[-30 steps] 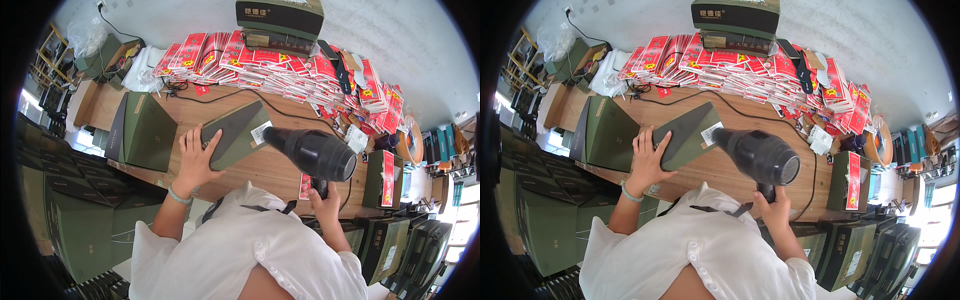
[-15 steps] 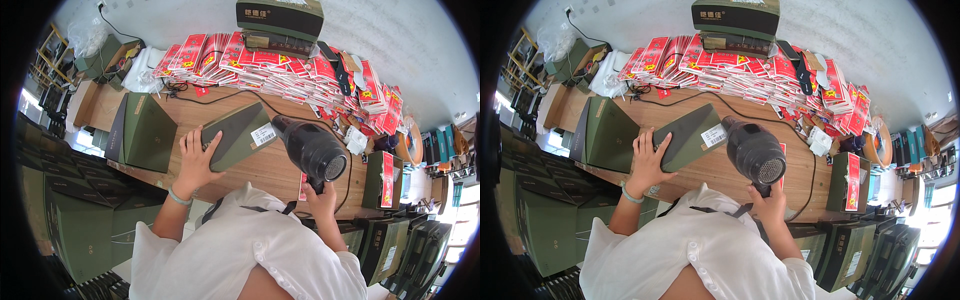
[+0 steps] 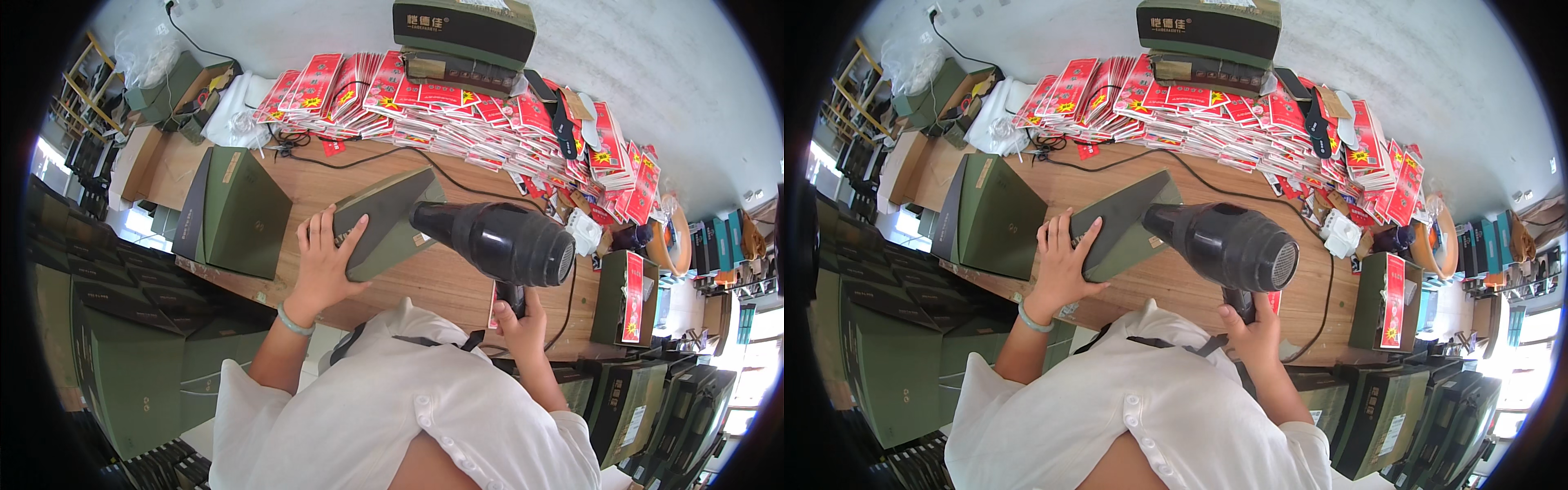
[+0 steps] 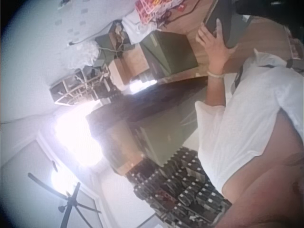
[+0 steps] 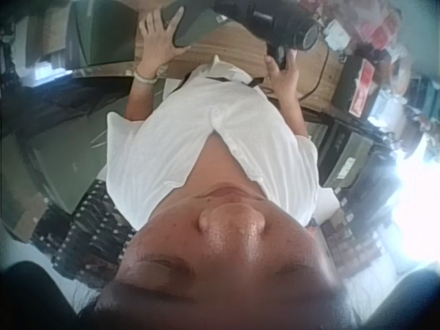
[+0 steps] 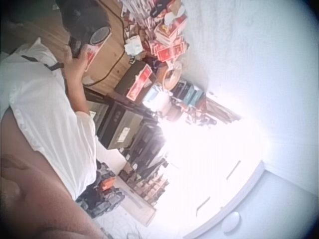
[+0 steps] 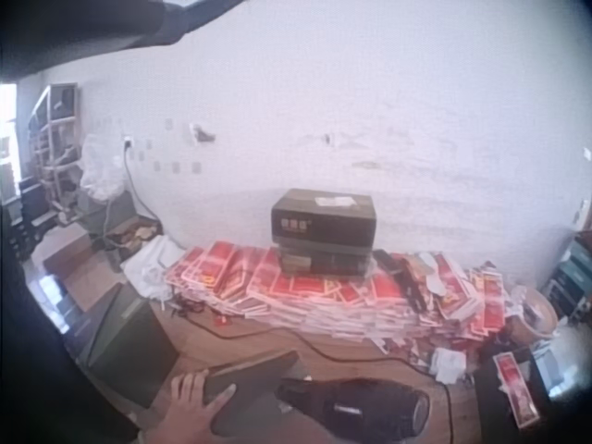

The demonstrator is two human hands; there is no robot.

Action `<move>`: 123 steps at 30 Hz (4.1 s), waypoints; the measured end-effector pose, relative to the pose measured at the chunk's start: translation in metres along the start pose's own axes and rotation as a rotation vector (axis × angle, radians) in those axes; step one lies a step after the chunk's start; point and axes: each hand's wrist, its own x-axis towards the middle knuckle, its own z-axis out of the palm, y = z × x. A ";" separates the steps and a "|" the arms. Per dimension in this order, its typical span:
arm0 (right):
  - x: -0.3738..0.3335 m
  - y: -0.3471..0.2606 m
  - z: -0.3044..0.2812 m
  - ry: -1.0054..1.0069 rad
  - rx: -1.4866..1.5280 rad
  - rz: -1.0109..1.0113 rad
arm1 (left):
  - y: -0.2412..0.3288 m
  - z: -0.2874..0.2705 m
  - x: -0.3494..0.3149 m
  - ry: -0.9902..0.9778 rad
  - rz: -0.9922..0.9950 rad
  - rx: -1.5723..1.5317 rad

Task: The person places a wrapped item into a cardboard box, covers it with tissue paper, and closes the box. They then use a handheld heat gun to apply heat to a label on the box and press it down before moving the box to a shelf.

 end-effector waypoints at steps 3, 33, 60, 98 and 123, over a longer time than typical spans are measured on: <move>-0.001 0.002 0.001 0.009 -0.050 -0.044 | -0.001 -0.001 0.000 0.006 0.003 0.000; -0.017 0.002 -0.014 -0.003 -0.116 -0.043 | -0.007 -0.005 0.006 -0.031 -0.006 0.009; 0.017 0.008 -0.008 0.017 -0.154 -0.096 | -0.005 -0.003 0.004 -0.007 -0.007 -0.003; -0.017 0.008 -0.024 -0.077 -0.152 0.052 | -0.004 -0.004 0.005 -0.026 -0.010 -0.008; 0.017 0.012 -0.013 -0.029 -0.204 -0.245 | -0.003 -0.006 0.001 -0.034 0.003 0.007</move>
